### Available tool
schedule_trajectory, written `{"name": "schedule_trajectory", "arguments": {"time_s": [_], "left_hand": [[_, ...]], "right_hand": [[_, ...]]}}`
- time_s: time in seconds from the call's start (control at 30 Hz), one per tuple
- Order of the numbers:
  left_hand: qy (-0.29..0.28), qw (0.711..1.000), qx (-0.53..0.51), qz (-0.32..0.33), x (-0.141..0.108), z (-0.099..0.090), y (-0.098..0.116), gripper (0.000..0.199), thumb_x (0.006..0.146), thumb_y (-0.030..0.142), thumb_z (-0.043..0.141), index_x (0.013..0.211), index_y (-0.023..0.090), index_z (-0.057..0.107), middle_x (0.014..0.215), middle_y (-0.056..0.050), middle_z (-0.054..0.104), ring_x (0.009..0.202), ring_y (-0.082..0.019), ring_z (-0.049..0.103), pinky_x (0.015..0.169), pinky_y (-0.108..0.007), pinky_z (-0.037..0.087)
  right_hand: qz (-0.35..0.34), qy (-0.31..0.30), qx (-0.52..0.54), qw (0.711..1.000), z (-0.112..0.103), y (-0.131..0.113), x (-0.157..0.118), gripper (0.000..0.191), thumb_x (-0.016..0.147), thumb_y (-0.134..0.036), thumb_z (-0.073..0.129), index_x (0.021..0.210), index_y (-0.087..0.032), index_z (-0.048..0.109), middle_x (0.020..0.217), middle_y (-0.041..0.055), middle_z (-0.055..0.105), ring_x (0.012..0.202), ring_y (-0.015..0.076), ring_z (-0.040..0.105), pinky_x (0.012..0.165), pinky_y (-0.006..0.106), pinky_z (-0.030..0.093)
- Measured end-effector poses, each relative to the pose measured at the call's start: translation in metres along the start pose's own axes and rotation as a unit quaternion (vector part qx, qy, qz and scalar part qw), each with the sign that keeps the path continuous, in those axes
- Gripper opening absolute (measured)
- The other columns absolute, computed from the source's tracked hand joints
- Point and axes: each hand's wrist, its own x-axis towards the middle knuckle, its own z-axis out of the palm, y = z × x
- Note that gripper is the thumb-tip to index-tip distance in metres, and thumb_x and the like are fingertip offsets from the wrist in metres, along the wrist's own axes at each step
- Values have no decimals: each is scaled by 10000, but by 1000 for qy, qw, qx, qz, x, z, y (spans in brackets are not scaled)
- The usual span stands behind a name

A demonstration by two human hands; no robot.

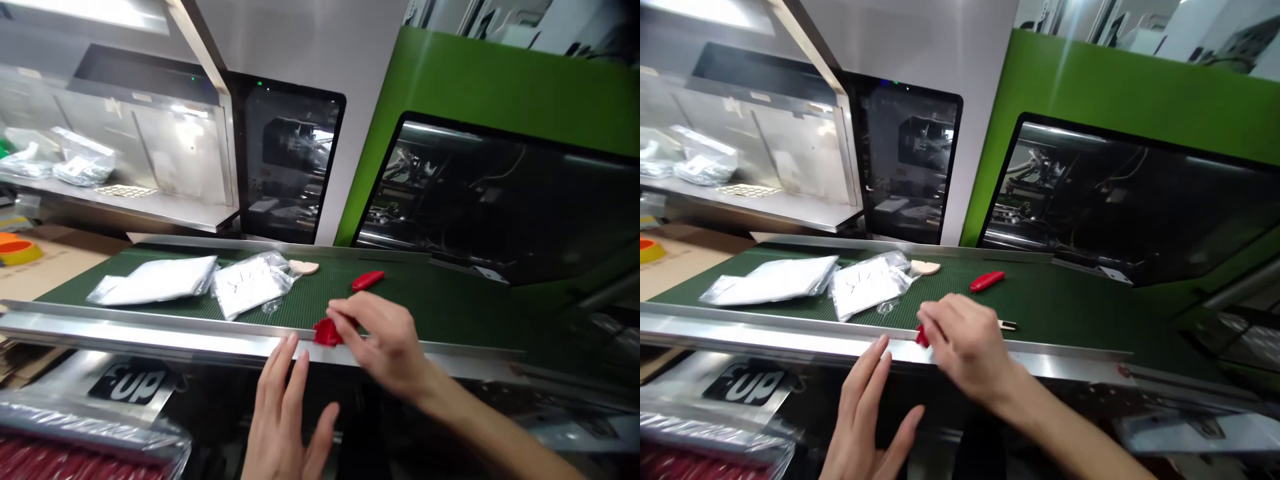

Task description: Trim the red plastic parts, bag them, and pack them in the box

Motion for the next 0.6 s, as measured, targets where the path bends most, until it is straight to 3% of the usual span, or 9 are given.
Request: {"name": "schedule_trajectory", "arguments": {"time_s": [0.07,0.13,0.2,0.27,0.33,0.43,0.53,0.6], "left_hand": [[4,990,-96,-99,4,-3,15,657,904,185,555,1478,337,273,1485,-56,417,1351,-230,417,1105,-360,374],[-9,955,-182,-234,0,-11,21,496,914,259,574,1384,337,436,1350,-44,572,1215,-201,560,1035,-303,431],[-25,890,-270,-367,-7,-25,21,432,879,345,636,1293,296,524,1192,-56,675,1062,-202,649,971,-293,467],[-35,818,-349,-455,-13,-40,18,491,845,399,671,1285,258,505,1108,-78,707,974,-212,675,916,-306,490],[-28,771,-398,-497,-17,-53,16,508,841,404,672,1278,234,477,1100,-101,706,942,-214,675,860,-306,501],[-10,703,-460,-542,-20,-62,17,447,844,371,672,1222,210,496,1117,-131,688,889,-209,669,771,-300,507],[17,623,-538,-567,-21,-65,20,382,846,299,666,1184,205,513,1092,-98,657,848,-190,646,715,-312,524],[19,585,-576,-570,-22,-67,22,353,862,252,638,1188,205,512,1019,-63,630,834,-177,629,704,-320,533]], "right_hand": [[1,8,70,998,0,-31,-10,347,1017,-318,338,980,-170,650,804,13,664,718,73,604,702,189,494],[22,-16,117,993,3,-35,-16,340,1015,-371,349,1049,-201,641,802,-19,679,673,54,613,645,151,496],[66,-51,123,989,6,-10,-17,349,1016,-403,345,1151,-232,616,877,-23,704,706,61,640,663,164,514],[116,-75,83,987,13,33,-15,331,1003,-387,389,1171,-220,620,1002,23,708,866,112,659,776,244,528],[144,-119,29,982,23,80,-14,266,948,-346,518,1113,-188,654,1120,74,676,1021,189,626,887,370,505],[155,-201,-20,967,40,127,-17,238,903,-341,607,1034,-148,650,1023,58,669,911,170,634,837,389,520],[135,-234,-43,962,49,140,-21,229,904,-369,606,959,-150,645,858,11,651,742,118,606,732,313,519],[128,-204,-61,969,47,136,-23,211,884,-362,625,904,-153,646,784,-7,631,646,93,564,659,268,495]]}}
